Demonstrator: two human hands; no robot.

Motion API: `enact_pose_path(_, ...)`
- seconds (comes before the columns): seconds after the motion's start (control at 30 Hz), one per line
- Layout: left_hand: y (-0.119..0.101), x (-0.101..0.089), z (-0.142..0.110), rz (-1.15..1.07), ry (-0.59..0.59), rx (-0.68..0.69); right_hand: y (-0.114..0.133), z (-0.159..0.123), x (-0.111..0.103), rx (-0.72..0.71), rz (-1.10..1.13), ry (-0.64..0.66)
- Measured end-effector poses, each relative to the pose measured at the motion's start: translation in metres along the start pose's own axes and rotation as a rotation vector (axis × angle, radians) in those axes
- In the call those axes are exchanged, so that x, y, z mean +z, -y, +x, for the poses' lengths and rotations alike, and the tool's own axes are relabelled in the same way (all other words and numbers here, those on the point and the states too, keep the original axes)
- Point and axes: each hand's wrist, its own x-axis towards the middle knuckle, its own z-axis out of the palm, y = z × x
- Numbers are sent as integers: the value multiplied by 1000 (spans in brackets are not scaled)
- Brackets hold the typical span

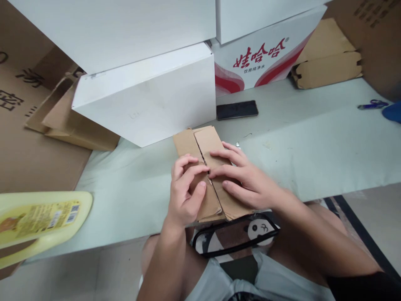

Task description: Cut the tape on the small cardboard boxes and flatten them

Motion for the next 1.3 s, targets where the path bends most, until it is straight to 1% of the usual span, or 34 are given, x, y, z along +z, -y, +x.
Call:
enact_pose_path(0.63, 0, 1, 1, 22, -11, -2, 1, 0, -1, 16, -4, 17)
enact_pose_path(1.1, 0, -1, 0, 8, -7, 9, 1, 0, -2, -8, -16, 15)
enact_pose_path(1.3, 0, -1, -1, -5, -26, 16, 0, -1, -5, -82, -74, 43)
